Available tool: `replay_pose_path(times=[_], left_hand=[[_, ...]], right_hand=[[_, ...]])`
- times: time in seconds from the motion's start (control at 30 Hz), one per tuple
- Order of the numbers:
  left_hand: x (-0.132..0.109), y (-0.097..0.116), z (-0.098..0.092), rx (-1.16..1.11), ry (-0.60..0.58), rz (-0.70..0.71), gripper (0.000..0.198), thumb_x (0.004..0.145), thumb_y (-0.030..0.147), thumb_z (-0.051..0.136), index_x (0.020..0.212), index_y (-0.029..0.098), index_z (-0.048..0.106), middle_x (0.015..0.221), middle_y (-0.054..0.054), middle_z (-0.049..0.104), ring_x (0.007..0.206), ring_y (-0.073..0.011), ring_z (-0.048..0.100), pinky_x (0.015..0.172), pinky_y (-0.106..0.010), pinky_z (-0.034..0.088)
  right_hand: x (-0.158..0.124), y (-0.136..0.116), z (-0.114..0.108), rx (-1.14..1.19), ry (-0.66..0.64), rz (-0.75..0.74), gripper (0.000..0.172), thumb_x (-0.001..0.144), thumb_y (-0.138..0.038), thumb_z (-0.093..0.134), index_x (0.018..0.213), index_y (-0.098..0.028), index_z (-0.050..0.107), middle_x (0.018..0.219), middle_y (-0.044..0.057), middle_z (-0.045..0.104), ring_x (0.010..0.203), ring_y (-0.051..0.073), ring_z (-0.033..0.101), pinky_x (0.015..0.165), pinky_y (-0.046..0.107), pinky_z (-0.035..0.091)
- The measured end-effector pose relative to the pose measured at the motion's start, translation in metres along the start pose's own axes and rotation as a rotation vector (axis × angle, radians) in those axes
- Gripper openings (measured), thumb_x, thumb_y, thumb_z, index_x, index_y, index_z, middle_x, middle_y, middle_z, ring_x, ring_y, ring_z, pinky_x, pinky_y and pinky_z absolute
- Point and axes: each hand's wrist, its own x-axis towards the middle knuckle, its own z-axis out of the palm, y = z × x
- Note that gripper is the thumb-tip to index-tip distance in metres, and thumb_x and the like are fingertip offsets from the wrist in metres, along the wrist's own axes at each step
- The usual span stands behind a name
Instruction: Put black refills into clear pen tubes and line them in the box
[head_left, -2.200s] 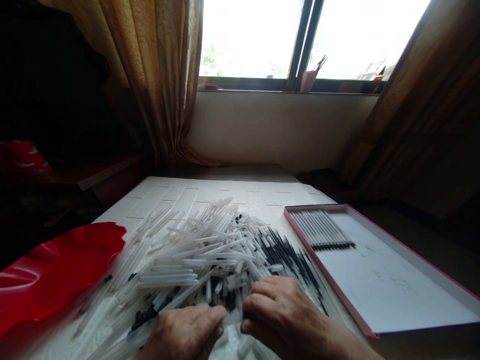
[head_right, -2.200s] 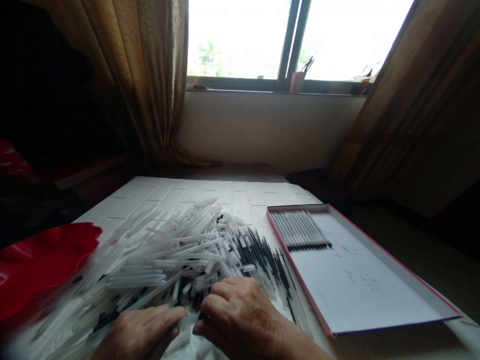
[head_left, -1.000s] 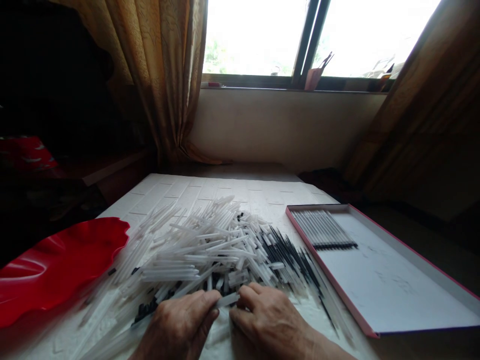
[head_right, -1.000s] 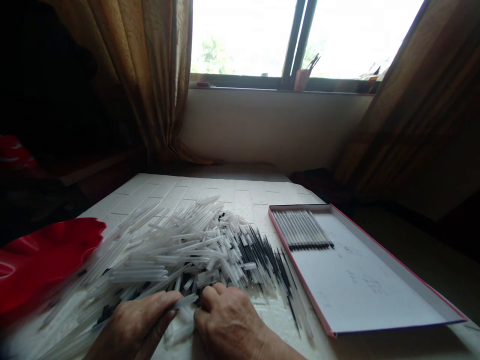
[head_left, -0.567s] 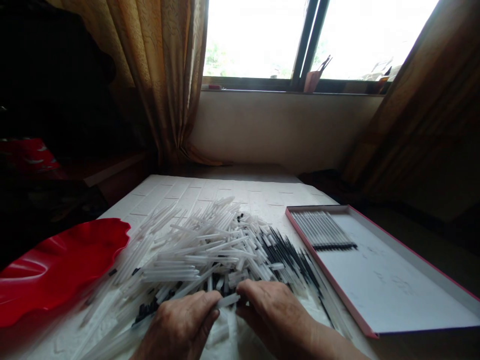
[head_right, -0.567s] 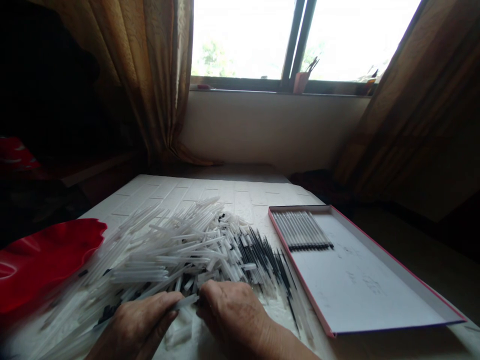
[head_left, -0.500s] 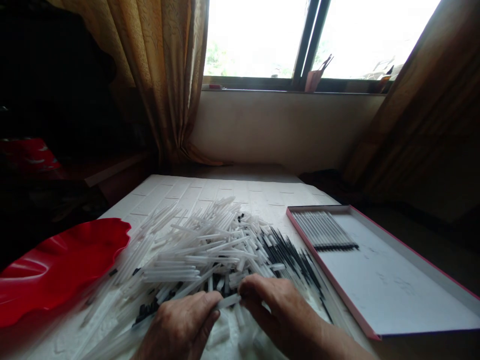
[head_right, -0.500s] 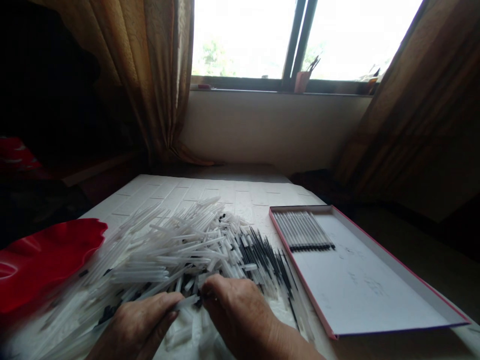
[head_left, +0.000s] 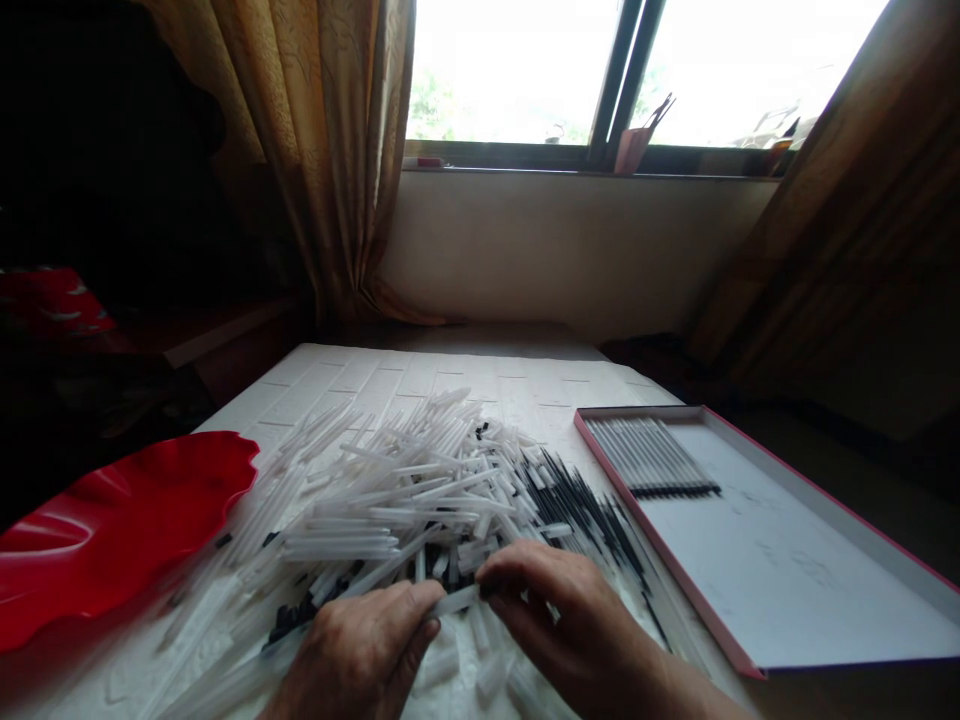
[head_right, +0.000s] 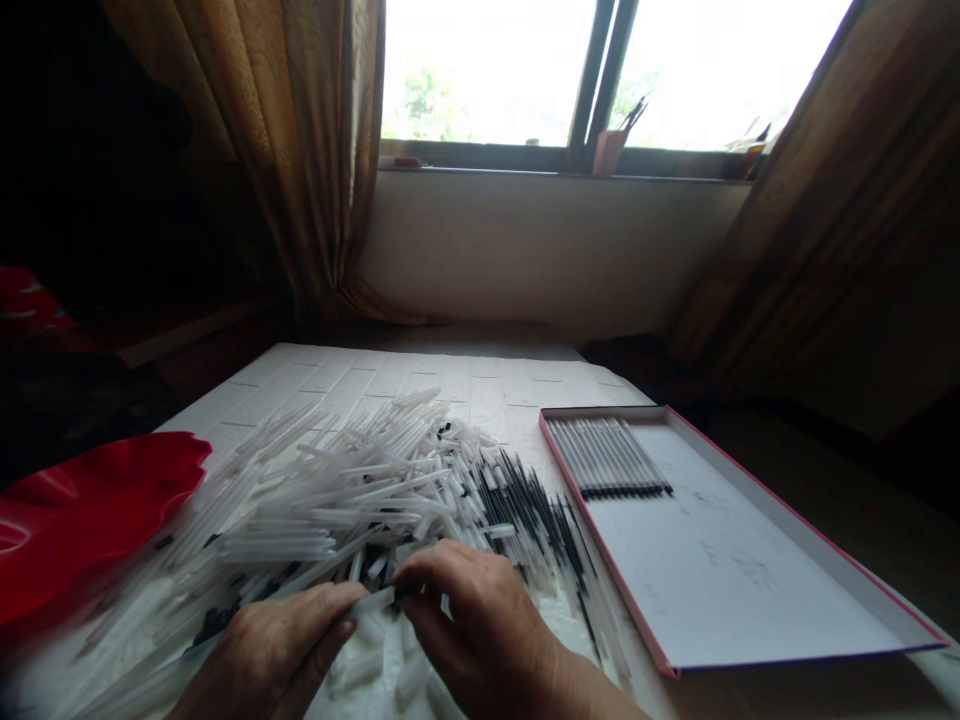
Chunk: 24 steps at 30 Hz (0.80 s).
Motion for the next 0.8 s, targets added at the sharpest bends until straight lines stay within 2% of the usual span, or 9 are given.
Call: replay_pose_path(times=[0.23,0.8], left_hand=[[0.0015,0.0016,0.0023,-0.011,-0.029,-0.014,0.025,0.110,0.026,0.027,0.113,0.021,0.052,0.072,0.001,0.072,0.058,-0.0147,0.074,0.054,-0.019,0.056],[0.0019,0.0026,0.0021,0.006,-0.033,-0.016,0.028,0.111,0.029,0.022,0.109,0.023,0.049,0.068,0.003,0.071,0.054,-0.0142,0.073,0.050,-0.019,0.054]], right_hand=[[0.0007,0.0021,0.0040,-0.010,0.037,-0.060,0.018,0.091,-0.007,0.055,0.095,-0.018,0.068,0.083,0.007,0.073,0.068,0.014,0.067,0.062,0.020,0.052],[0.0025,0.0035,0.0009,-0.037,0.061,-0.069,0.016,0.091,-0.007,0.058,0.095,-0.018,0.069,0.081,0.005,0.075,0.068,0.014,0.070,0.066,0.019,0.054]])
